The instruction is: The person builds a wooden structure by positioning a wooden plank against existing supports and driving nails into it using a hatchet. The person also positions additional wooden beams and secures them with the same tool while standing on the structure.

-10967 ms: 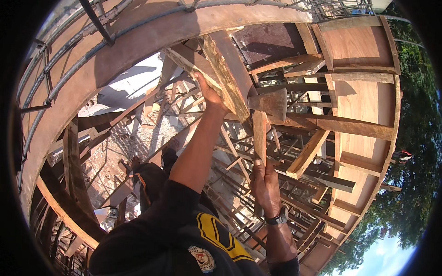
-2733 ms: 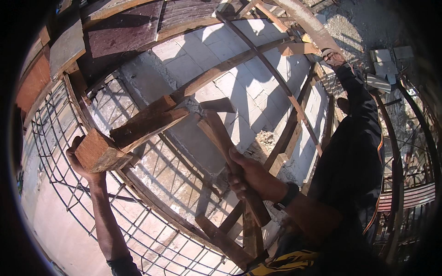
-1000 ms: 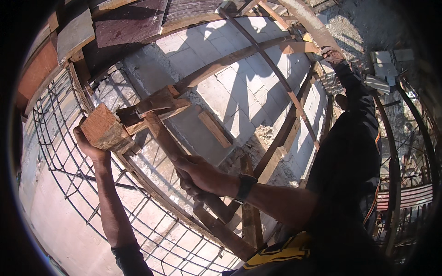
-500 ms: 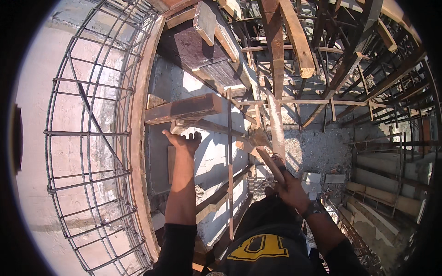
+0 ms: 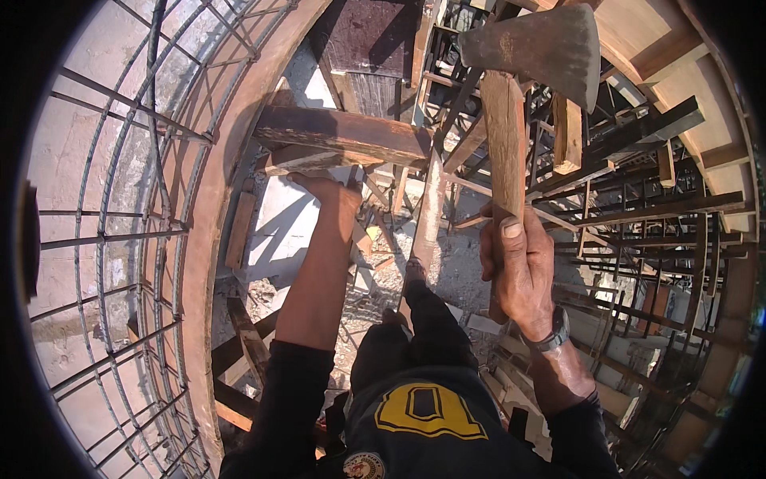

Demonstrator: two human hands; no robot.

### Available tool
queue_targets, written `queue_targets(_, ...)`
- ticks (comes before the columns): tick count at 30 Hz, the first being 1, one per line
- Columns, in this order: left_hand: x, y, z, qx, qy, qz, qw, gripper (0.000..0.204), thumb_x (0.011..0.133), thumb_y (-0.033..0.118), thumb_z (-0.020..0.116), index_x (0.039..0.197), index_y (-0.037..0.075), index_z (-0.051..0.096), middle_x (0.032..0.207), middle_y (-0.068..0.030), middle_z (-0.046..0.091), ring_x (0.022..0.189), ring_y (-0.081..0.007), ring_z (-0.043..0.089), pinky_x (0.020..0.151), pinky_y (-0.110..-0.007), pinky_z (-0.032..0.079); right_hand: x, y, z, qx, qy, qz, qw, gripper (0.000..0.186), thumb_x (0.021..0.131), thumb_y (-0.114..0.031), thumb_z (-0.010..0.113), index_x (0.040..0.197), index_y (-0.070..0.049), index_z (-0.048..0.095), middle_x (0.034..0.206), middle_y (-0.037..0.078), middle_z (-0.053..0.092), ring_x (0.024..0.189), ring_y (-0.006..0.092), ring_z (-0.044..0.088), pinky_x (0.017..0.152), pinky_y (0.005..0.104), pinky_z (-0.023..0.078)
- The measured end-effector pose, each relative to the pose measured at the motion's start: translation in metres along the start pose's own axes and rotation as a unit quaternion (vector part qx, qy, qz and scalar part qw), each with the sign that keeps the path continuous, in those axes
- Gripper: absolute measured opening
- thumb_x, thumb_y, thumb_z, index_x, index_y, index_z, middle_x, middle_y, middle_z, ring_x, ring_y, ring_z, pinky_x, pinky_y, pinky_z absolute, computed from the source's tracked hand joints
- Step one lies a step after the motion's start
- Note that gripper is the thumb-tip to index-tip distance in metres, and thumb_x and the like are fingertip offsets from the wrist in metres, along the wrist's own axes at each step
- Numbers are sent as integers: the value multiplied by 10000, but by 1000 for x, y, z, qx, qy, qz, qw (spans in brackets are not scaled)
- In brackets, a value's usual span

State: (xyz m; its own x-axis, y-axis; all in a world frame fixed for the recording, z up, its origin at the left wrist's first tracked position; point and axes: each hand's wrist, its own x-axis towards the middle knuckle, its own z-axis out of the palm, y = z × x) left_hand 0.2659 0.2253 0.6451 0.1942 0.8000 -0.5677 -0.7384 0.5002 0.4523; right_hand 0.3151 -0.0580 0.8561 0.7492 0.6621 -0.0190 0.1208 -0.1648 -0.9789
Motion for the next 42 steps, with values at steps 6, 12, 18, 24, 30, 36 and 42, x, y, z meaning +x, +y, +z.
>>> queue_targets(6,16,-27,48,-282,-192,-176,923,748,869,734,279,1224,172,623,1217,-105,608,1138,-335,575,969,-584,459,36,-77,10,37,54,-143,988,705,974,-659,421,1220,-4,503,736,46,513,547,113,469,481,258,393)
queue_targets(12,15,-31,48,-367,-144,-105,913,989,854,864,113,1493,165,399,1504,-82,421,1366,-316,411,1161,-497,315,46,-45,31,-309,-165,162,923,540,1045,-494,439,1096,19,601,637,-11,484,535,67,402,482,255,347)
queue_targets(18,26,-44,37,-399,-150,-88,900,977,875,848,136,1554,159,279,1585,-90,317,1421,-316,353,1183,-470,299,46,-99,48,24,-2,-94,995,579,976,-656,436,1008,-80,469,660,6,440,490,84,402,429,247,364)
queue_targets(24,7,-41,39,-386,-124,-59,912,1061,825,900,156,1557,140,264,1604,-114,270,1436,-330,312,1182,-483,264,44,-19,25,-273,-151,226,923,549,1024,-559,437,1035,-33,596,669,-38,455,534,61,420,441,239,354)
queue_targets(30,10,-41,46,-359,-86,-76,926,1074,817,910,191,1539,123,299,1555,-134,352,1392,-340,376,1159,-481,305,99,-47,-7,-340,-107,156,921,551,1018,-572,430,1028,-37,560,627,1,492,469,81,463,396,249,395)
queue_targets(36,10,-43,44,-306,-55,-147,939,1087,801,924,213,1546,138,298,1581,-147,308,1430,-338,312,1150,-507,299,121,-19,-19,-179,-114,71,975,380,1016,-418,557,1049,-39,576,662,-7,519,495,64,462,417,219,384)
queue_targets(42,13,-46,33,-255,-64,-48,964,700,978,678,352,1403,128,437,1255,-60,564,1179,-254,557,886,-418,526,183,42,25,-180,-178,-37,967,352,919,-204,732,1156,18,596,983,67,663,888,133,611,767,295,509)
